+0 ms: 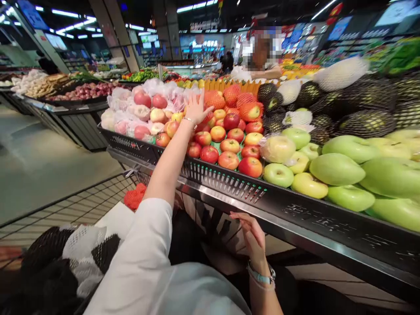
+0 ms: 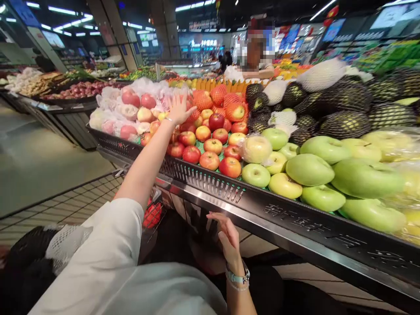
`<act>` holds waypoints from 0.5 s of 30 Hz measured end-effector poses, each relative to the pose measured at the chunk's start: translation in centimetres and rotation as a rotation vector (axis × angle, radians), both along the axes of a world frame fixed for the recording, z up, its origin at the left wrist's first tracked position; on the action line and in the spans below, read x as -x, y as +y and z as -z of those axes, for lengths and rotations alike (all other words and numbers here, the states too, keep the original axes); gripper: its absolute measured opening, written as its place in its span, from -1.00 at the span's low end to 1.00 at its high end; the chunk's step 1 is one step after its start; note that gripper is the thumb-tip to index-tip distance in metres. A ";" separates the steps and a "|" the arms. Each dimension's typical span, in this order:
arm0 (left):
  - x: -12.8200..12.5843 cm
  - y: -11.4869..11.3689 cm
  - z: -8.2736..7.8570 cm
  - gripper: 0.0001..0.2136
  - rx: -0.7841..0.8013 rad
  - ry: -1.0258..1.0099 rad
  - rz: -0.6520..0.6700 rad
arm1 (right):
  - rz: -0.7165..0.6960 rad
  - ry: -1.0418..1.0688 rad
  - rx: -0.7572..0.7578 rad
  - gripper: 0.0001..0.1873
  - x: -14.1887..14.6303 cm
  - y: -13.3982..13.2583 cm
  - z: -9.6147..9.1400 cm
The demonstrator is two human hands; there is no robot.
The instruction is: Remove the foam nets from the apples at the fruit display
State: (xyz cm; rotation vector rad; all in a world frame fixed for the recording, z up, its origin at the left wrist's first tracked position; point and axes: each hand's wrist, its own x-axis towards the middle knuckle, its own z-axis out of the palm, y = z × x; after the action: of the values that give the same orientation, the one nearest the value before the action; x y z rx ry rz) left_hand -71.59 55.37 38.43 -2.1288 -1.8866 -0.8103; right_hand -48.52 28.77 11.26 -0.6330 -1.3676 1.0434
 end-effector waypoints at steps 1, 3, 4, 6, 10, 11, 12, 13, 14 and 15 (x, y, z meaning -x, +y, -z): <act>0.6 -1.5 -0.1 -0.24 -0.022 -0.002 0.037 | -0.008 -0.025 0.030 -0.66 -0.2 -0.5 0.8; 2.5 -5.9 0.3 -0.26 -0.055 0.041 0.145 | -0.021 -0.076 0.132 -0.66 -0.7 -1.6 2.9; 3.9 -8.4 1.0 -0.29 -0.080 0.059 0.191 | -0.032 -0.103 0.204 -0.67 -0.9 -2.2 4.2; 7.9 -13.6 3.6 -0.37 -0.151 0.073 0.189 | -0.061 -0.149 0.334 -0.70 -1.2 -3.4 7.0; 17.8 -20.3 12.2 -0.62 -0.105 0.029 -0.290 | -0.106 -0.232 0.503 -0.74 -0.9 -5.4 11.3; 19.6 -21.0 14.5 -0.62 0.094 0.061 -0.398 | -0.110 -0.239 0.524 -0.74 -0.7 -5.7 11.8; 21.0 -21.4 16.7 -0.62 0.188 0.065 -0.418 | -0.114 -0.246 0.536 -0.74 -0.4 -5.9 12.1; 21.8 -21.6 18.8 -0.64 0.287 0.075 -0.422 | -0.126 -0.254 0.537 -0.74 -0.1 -5.9 12.3; 22.0 -21.6 20.7 -0.68 0.382 0.084 -0.400 | -0.137 -0.260 0.533 -0.74 0.2 -5.7 12.3; 21.8 -21.6 22.6 -0.71 0.468 0.093 -0.366 | -0.146 -0.261 0.524 -0.73 0.6 -5.4 12.3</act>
State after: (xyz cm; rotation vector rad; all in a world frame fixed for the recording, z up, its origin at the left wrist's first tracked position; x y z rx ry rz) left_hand -93.38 33.74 15.88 -1.8954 -2.4948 -0.2032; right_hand -49.12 23.35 -1.04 -1.0975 -1.3820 1.4971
